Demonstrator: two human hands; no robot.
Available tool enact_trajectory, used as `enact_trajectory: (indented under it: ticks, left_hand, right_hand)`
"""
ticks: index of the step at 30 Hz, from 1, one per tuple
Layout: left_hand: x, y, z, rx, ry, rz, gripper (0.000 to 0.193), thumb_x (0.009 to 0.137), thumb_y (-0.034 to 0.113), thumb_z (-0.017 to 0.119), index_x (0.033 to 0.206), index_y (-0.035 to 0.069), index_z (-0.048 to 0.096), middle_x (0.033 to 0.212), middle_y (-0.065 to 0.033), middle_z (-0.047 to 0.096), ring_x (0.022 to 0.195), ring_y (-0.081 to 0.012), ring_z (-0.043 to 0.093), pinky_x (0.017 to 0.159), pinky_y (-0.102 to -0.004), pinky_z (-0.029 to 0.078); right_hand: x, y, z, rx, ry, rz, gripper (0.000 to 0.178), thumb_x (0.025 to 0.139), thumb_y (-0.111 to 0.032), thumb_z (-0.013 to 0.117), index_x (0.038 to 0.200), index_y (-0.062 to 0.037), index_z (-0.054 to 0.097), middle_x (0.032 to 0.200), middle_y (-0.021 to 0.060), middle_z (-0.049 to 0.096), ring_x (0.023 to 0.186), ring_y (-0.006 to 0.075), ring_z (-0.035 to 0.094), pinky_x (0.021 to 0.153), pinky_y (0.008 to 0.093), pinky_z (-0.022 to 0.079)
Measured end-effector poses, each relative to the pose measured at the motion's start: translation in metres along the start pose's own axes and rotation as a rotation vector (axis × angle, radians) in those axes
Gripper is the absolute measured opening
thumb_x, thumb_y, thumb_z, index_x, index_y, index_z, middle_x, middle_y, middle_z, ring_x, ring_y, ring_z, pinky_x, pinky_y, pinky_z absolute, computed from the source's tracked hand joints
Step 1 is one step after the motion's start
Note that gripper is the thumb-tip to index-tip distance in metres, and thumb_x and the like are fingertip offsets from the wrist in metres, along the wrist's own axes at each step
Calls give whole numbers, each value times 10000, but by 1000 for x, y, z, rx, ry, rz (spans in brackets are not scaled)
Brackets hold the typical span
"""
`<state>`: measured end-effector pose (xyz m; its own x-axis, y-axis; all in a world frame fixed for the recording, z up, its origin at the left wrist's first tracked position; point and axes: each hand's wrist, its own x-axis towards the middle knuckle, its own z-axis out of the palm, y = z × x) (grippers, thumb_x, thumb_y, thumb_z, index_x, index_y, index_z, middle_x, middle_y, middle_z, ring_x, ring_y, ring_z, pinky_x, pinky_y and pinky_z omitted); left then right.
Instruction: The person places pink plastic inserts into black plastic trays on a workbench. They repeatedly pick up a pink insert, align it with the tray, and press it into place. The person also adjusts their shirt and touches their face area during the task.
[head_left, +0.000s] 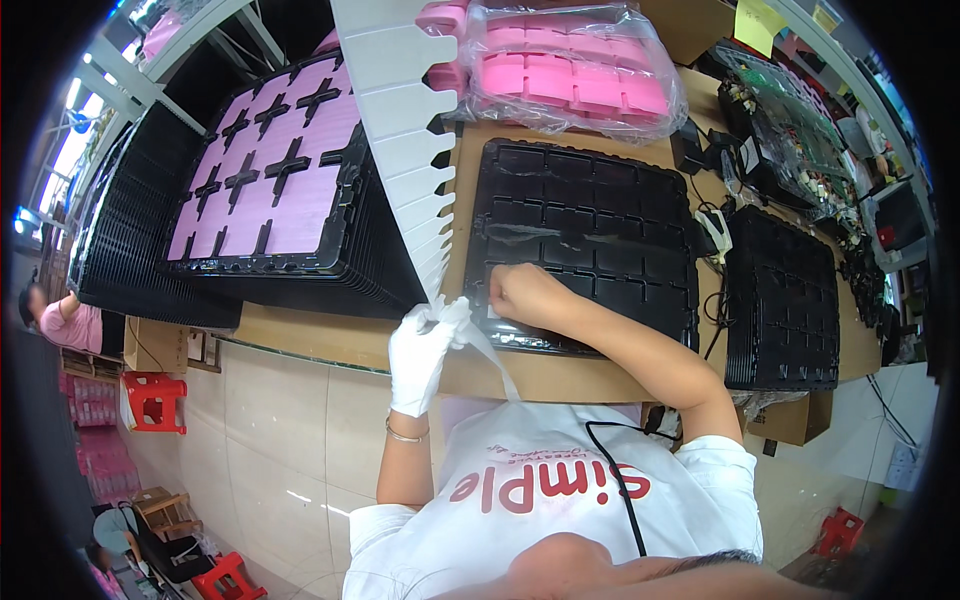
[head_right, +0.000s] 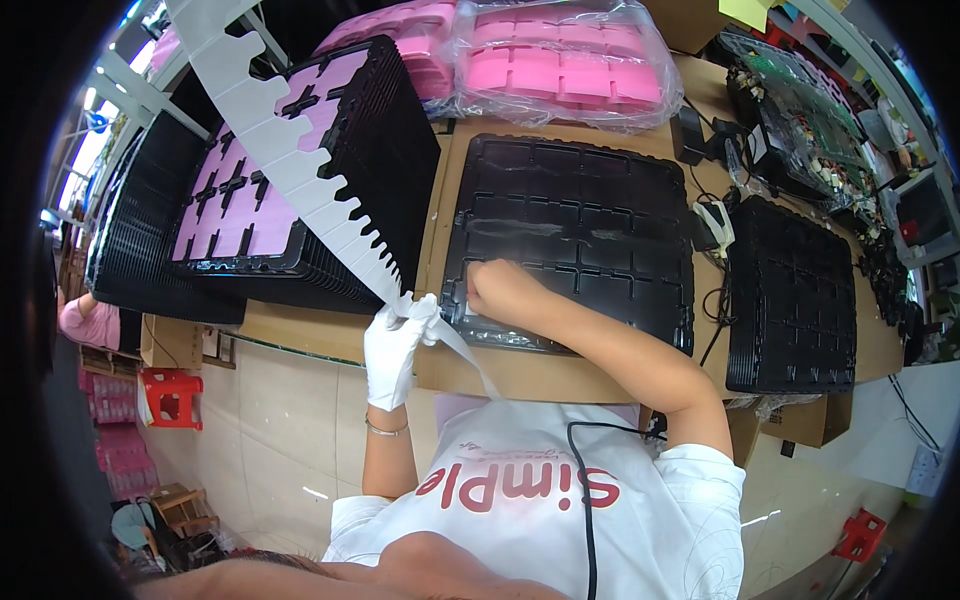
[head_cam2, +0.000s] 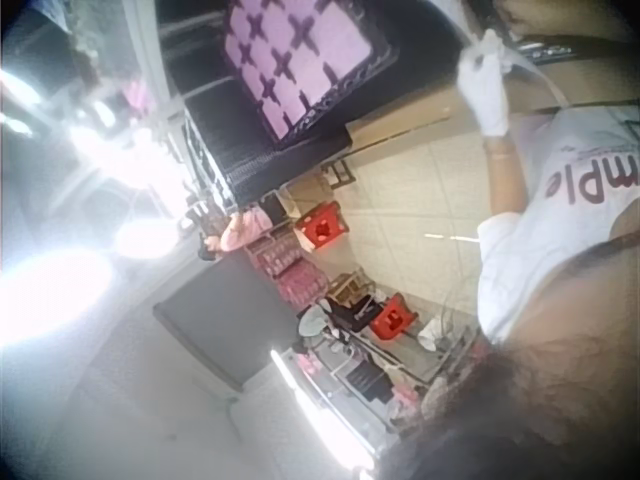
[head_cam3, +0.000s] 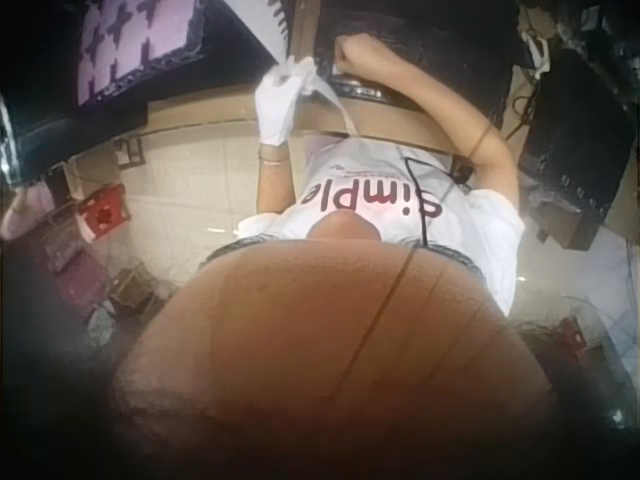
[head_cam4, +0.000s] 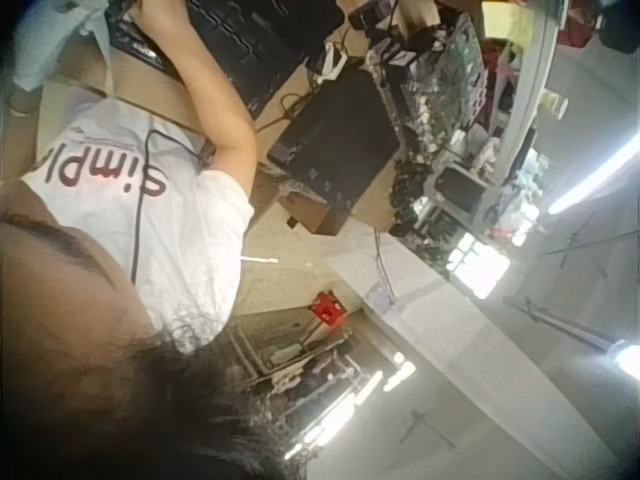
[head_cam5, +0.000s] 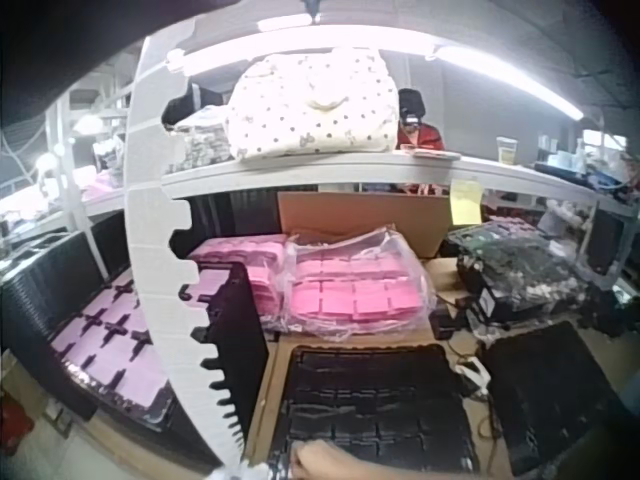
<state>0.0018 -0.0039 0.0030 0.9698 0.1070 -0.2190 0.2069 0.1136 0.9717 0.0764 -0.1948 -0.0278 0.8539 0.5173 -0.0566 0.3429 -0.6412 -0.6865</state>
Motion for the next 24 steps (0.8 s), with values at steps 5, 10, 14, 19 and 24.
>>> enact_trajectory:
  ticks: [5,10,14,19,24]
  left_hand:
    - [-2,2,1,-12,13,14,171,889,122,719,950,-24,654,819,-64,670,658,-85,579,619,-223,451]
    - [-1,1,1,-3,13,12,170,885,116,721,957,-23,653,825,-61,670,659,-79,572,626,-218,444]
    - [-2,2,5,-59,34,-7,166,879,120,726,958,-9,658,812,-48,663,640,-72,546,610,-214,424]
    - [-3,8,19,-65,-50,-77,202,868,133,737,999,-1,658,845,-36,665,632,-60,518,591,-212,415]
    - [-12,4,62,-112,-146,-52,254,872,167,739,1031,-8,646,892,-28,675,683,-41,529,588,-202,422]
  right_hand:
    - [0,-1,-2,20,-15,-1,148,751,-160,664,814,-27,661,800,164,691,759,344,674,714,423,523]
    - [-13,-2,-10,21,-119,-199,100,739,-160,667,761,-62,667,672,90,652,665,254,655,632,371,511]
    - [-21,3,-25,639,-233,-3,101,825,-138,643,832,-40,621,764,41,601,686,133,561,614,260,450]
    - [-51,7,-18,1584,-79,142,142,904,-126,612,996,-19,626,918,75,600,738,89,501,626,225,407]
    - [-89,-19,-10,1333,203,299,83,884,-82,690,938,-20,680,698,-23,567,630,57,482,573,224,388]
